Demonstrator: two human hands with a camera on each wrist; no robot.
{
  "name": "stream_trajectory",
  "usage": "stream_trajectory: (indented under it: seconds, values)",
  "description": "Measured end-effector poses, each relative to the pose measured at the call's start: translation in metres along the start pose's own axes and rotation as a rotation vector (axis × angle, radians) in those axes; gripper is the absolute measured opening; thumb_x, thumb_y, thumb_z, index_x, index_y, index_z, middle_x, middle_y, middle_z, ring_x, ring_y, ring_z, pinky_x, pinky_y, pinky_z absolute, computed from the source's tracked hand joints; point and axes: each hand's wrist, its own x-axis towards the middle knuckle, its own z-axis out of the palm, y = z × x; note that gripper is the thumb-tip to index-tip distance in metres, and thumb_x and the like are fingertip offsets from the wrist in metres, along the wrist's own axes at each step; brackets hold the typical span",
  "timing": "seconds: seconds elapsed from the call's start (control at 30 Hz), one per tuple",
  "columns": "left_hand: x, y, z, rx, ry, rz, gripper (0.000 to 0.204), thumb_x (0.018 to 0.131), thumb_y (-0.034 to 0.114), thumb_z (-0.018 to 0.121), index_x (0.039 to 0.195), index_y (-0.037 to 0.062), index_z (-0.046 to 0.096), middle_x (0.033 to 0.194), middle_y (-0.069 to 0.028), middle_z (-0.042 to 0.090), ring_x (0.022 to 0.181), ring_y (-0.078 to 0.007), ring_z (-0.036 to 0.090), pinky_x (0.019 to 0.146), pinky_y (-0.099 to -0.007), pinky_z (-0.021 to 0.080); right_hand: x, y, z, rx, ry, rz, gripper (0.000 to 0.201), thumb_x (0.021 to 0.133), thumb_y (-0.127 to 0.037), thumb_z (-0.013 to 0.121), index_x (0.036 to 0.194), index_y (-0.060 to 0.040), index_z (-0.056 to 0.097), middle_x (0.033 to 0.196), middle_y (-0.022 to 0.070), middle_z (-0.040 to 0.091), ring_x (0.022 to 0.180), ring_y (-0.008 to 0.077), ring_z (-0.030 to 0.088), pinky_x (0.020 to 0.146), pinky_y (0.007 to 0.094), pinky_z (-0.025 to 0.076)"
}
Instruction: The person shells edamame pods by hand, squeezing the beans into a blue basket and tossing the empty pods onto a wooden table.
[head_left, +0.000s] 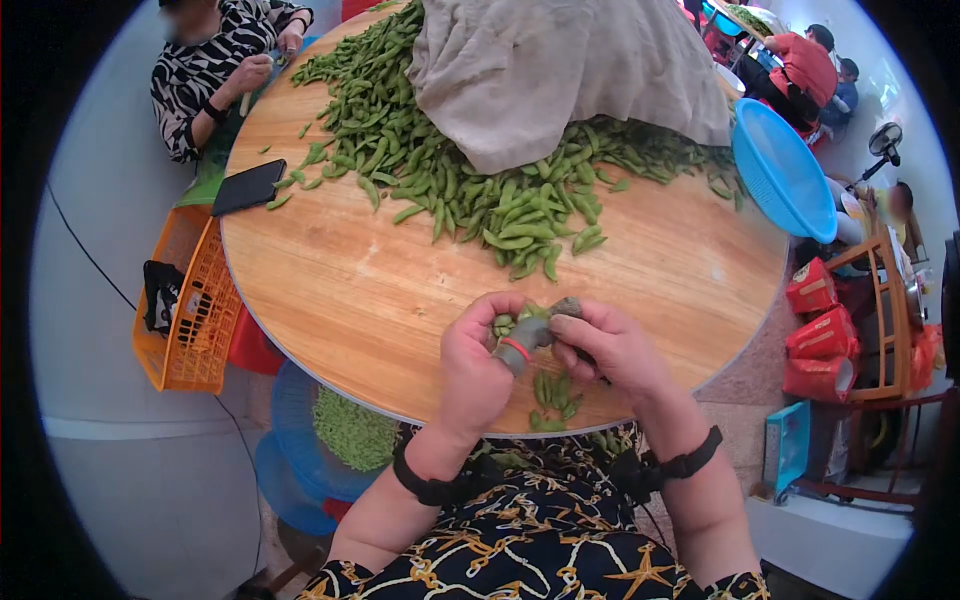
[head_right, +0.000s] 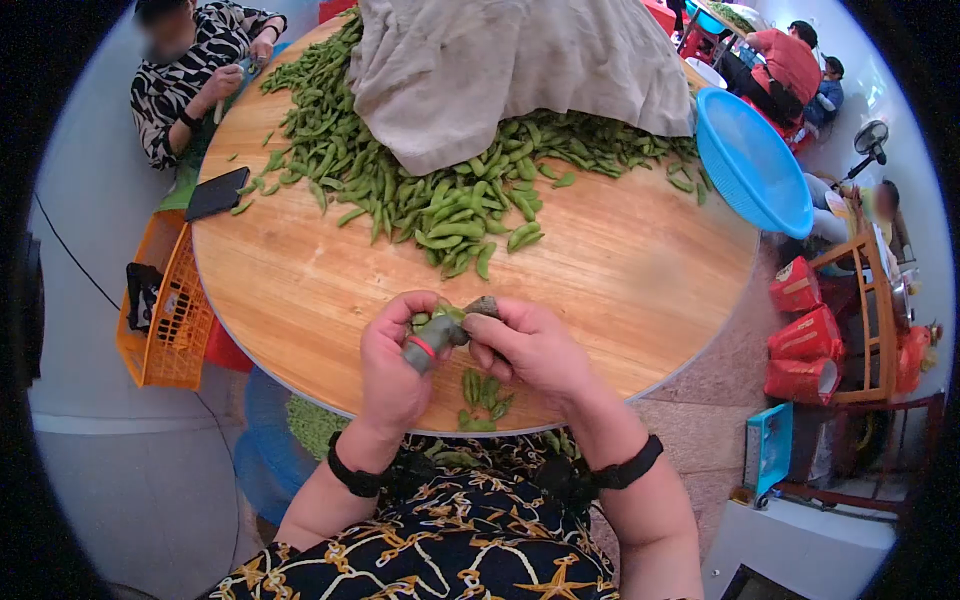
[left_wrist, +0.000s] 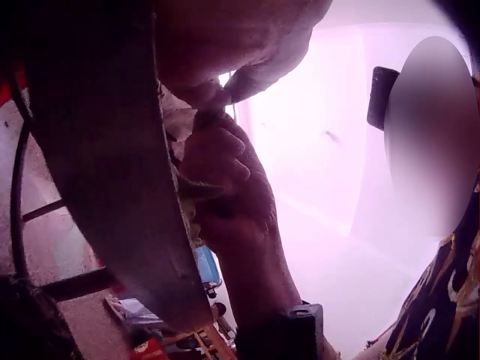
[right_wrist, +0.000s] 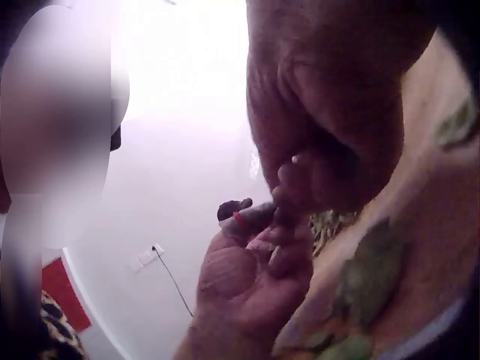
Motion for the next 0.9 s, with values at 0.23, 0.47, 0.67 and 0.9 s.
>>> stream_trajectory:
  seconds: [0.23, 0.47, 0.67, 0.9]
  values:
    - [0.011, 0.003, -0.018, -0.264, -0.068, -0.236, 0.014, 0.079, 0.002, 0.048, 0.086, 0.0021, 0.060, 0.078, -0.0018, 0.058, 0.064, -0.0053, 0.051, 0.053, -0.0155, 0.038, 0.045, -0.023, -0.029, -1.033, 0.425, -0.467, 0.020, 0.078, -0.022, 0.059, 0.082, -0.0030, 0.055, 0.064, 0.0155, 0.058, 0.061, 0.0290, 0.059, 0.056, 0.0375, 0.045]
    - [0.002, 0.000, -0.008, 0.195, -0.442, -0.266, 0.019, 0.078, 0.002, 0.056, 0.097, 0.0008, 0.062, 0.082, -0.0007, 0.060, 0.064, -0.0035, 0.049, 0.059, -0.0158, 0.040, 0.033, -0.015, -0.028, -1.319, 0.334, -0.429, 0.020, 0.076, -0.020, 0.060, 0.084, -0.0023, 0.056, 0.067, 0.0192, 0.058, 0.064, 0.0355, 0.058, 0.058, 0.0437, 0.045]
    - [0.005, 0.004, -0.005, -0.145, -0.205, -0.239, 0.036, 0.079, 0.008, 0.063, 0.113, 0.0019, 0.053, 0.088, 0.0008, 0.058, 0.068, -0.0032, 0.050, 0.059, -0.0142, 0.040, 0.004, -0.008, -0.026, -0.286, 0.200, -0.032, 0.019, 0.081, -0.021, 0.061, 0.081, -0.0024, 0.056, 0.057, 0.0004, 0.049, 0.048, 0.0102, 0.046, 0.043, 0.0246, 0.036]
    - [0.006, 0.000, -0.010, -0.491, -0.308, -0.361, 0.024, 0.078, 0.010, 0.063, 0.100, 0.0045, 0.055, 0.082, 0.0002, 0.057, 0.064, -0.0036, 0.050, 0.052, -0.0150, 0.037, -0.017, 0.003, 0.001, 0.173, -0.064, 0.031, 0.016, 0.089, -0.021, 0.051, 0.082, -0.0067, 0.053, 0.062, -0.0049, 0.045, 0.052, 0.0031, 0.040, 0.044, 0.0169, 0.030]
